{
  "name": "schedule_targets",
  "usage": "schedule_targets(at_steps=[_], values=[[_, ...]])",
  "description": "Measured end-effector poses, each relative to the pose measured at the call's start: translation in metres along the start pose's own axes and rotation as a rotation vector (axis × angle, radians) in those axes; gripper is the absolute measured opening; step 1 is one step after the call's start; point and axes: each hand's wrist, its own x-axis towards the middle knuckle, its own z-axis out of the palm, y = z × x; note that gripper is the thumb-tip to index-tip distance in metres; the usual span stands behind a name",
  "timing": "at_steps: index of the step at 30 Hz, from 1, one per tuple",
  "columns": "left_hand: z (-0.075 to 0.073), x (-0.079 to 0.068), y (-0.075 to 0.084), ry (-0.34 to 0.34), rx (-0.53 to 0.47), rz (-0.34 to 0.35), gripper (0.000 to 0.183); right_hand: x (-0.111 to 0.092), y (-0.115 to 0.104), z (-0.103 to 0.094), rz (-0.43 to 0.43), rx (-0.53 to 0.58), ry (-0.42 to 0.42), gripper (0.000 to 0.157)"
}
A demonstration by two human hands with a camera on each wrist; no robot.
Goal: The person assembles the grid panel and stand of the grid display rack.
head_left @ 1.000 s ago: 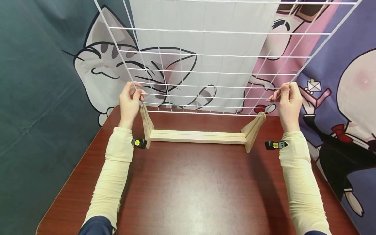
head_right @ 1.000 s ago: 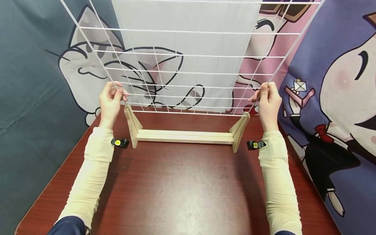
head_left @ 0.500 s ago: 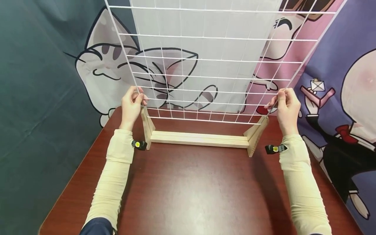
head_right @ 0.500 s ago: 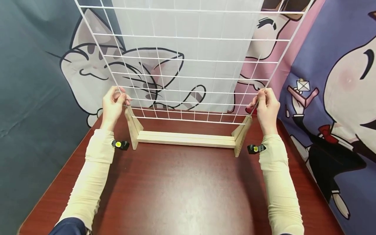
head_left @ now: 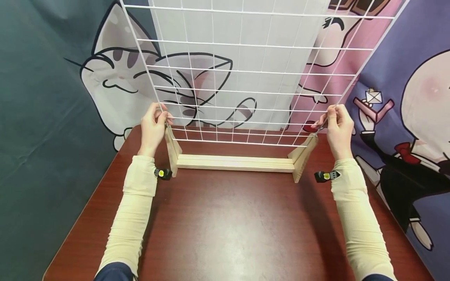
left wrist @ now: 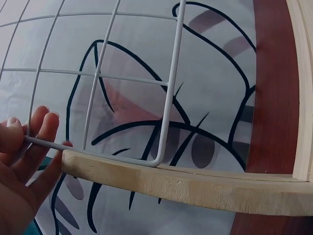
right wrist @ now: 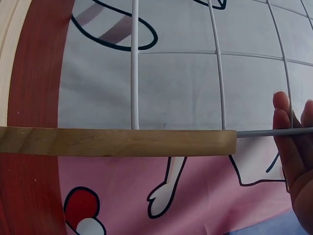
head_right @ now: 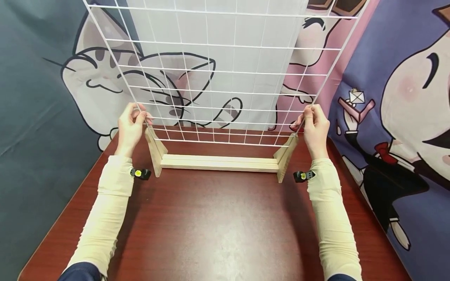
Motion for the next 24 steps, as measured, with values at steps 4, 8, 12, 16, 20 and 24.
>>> schedule_targets(at_steps=[4, 8, 12, 16, 20, 24], values=[[0.001, -0.001, -0.002, 0.003, 0.025, 0.014, 0.013, 0.002, 0.01, -0.004, 0.002, 0.013, 0.002, 0.02], [0.002, -0.004, -0.006, 0.002, 0.051, 0.015, 0.014, -0.002, 0.014, -0.005, 0.026, 0.023, 0.007, 0.017], [0.002, -0.007, -0.009, -0.024, 0.071, 0.024, 0.013, -0.01, 0.01, -0.003, 0.069, 0.001, 0.012, 0.018], [0.002, -0.01, -0.01, -0.043, 0.07, 0.037, 0.013, -0.018, 0.007, -0.001, 0.08, -0.113, 0.021, 0.022], [0.001, -0.01, -0.012, -0.05, 0.068, 0.04, 0.013, -0.018, 0.016, -0.004, 0.082, -0.127, 0.017, 0.025], [0.001, -0.009, -0.012, -0.051, 0.068, 0.022, 0.008, -0.014, 0.03, -0.008, 0.098, -0.131, 0.028, 0.023]])
